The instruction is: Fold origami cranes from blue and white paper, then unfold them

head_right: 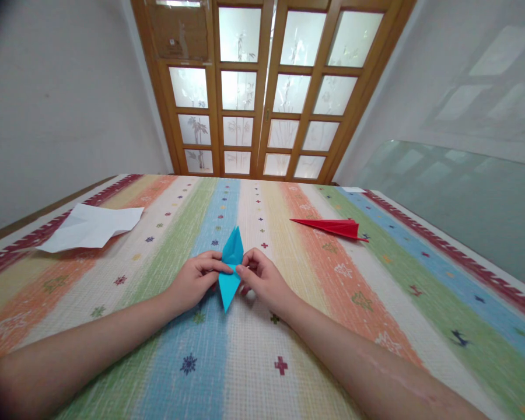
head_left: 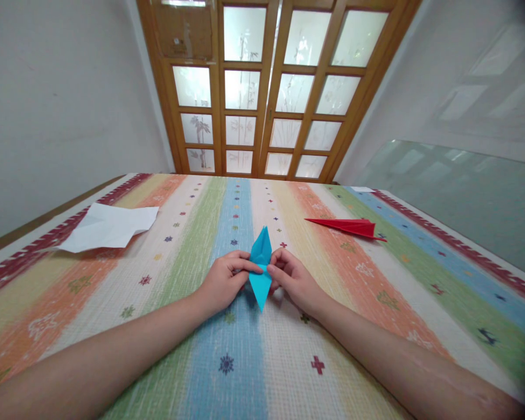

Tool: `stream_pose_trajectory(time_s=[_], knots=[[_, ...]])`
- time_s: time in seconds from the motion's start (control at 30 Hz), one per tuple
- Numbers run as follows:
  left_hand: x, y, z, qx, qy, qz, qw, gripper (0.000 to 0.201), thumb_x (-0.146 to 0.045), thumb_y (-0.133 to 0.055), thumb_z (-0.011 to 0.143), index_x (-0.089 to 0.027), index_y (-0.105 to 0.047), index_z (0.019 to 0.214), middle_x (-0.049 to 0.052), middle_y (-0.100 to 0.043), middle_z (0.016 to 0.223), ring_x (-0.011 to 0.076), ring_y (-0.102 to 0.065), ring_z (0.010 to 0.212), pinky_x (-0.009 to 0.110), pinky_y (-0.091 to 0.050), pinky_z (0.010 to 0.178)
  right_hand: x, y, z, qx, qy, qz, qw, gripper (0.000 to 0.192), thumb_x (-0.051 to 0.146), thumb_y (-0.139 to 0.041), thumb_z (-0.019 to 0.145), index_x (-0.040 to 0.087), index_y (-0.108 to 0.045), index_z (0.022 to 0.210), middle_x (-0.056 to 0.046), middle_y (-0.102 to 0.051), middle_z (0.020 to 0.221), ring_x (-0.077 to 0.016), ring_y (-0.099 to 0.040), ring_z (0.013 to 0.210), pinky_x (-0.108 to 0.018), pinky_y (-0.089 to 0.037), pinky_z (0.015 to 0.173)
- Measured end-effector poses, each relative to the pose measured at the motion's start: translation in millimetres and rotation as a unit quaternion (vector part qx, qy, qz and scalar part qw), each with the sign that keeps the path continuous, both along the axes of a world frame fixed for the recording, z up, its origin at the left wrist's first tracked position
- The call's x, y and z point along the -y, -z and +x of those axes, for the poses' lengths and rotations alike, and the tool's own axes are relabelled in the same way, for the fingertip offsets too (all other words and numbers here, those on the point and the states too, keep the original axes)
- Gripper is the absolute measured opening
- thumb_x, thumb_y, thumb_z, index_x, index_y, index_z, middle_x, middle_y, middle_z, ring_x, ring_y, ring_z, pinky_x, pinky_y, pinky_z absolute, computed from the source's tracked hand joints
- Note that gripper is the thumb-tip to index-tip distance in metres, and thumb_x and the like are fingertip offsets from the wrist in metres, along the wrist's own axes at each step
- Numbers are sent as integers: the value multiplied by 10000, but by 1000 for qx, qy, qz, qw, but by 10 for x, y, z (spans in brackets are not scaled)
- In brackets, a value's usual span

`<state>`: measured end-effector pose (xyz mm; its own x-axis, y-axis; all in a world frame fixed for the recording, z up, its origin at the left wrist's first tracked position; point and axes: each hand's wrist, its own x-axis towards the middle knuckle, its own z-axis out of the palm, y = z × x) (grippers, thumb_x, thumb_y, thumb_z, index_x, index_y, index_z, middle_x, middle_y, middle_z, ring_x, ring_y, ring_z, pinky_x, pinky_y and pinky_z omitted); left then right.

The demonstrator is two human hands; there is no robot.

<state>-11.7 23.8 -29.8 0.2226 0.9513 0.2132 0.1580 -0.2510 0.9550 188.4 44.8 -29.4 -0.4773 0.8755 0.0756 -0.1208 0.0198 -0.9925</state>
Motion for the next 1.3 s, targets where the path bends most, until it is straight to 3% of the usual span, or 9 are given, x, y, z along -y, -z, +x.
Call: stream_pose_trajectory(time_s=[0.1, 0.2, 0.3, 0.4, 0.6, 0.87, 1.0, 1.13, 1.3], knots=[[7, -8, -3, -9, 2, 10, 1000, 256, -123, -550, 766, -211, -789, 789, 76, -635, 1146, 151, -627, 792, 249, -501, 604, -8, 13, -23, 4, 11, -2, 1000, 412, 444, -778, 802, 233, -425, 833, 52, -609, 698, -106, -590, 540, -227, -474, 481], [10, -34, 0, 53, -11, -28, 998, 182, -146, -556, 754, -170, -733, 783, 83, -657, 1156, 86, -559, 600, 231, -458, 521, -14, 26, -29, 0, 17, -8, 1000, 435, 448, -772, 803, 242, -391, 837, 47, -628, 694, -119, -599, 526, -240, -471, 473], [11, -75, 12, 145, -22, -73, 987, 70, -196, -608, 754, -176, -572, 811, 66, -685, 1041, 101, -581, 606, 202, -431, 469, -21, 43, -19, 2, 25, 1, 1000, 429, 441, -764, 809, 244, -383, 836, 50, -628, 663, -122, -597, 499, -237, -448, 456], [11, -101, 32, 173, -13, -109, 979, 287, -324, -679, 800, -221, -445, 932, 21, -682, 887, 140, -626, 662, 188, -440, 451, -28, 60, -11, 4, 29, 5, 1000, 430, 434, -774, 797, 243, -389, 823, 57, -614, 646, -120, -590, 491, -234, -448, 448], [-19, -61, 39, 101, 4, -119, 988, 444, -399, -709, 815, -196, -481, 1137, -40, -636, 707, 105, -574, 505, 198, -450, 454, -4, 48, -30, 3, 39, 0, 999, 433, 376, -821, 752, 237, -415, 818, 74, -587, 662, -108, -587, 511, -231, -479, 461], [-33, -34, 27, 113, -3, -87, 990, 345, -370, -690, 853, -208, -479, 1073, -67, -621, 653, 75, -499, 448, 171, -391, 436, -50, -9, 18, 16, 29, -46, 998, 694, 350, -808, 775, 244, -409, 1332, 15, -725, 754, -147, -651, 562, -241, -516, 482], [-31, -3, 24, 98, -22, -62, 993, 264, -346, -673, 864, -215, -450, 916, -38, -631, 739, 86, -524, 513, 182, -404, 467, -55, 2, 18, 19, 8, -47, 999, 429, 362, -820, 754, 198, -588, 1075, -15, -728, 798, -134, -660, 612, -227, -518, 507], [-31, -15, 7, 9, -64, 27, 998, 214, -264, -672, 844, -180, -496, 755, 51, -630, 1003, 157, -612, 853, 228, -477, 644, 0, 18, -21, 20, 2, -12, 1000, 327, 368, -833, 737, 192, -607, 895, -24, -716, 815, -135, -659, 650, -233, -523, 524], [3, -61, 34, -22, -51, 41, 998, 56, -210, -647, 846, -186, -598, 836, 3, -603, 820, 145, -574, 760, 245, -464, 661, 59, 8, -62, 23, 17, 13, 1000, 305, 347, -837, 736, 199, -616, 886, 1, -657, 794, -129, -624, 643, -258, -547, 554]])
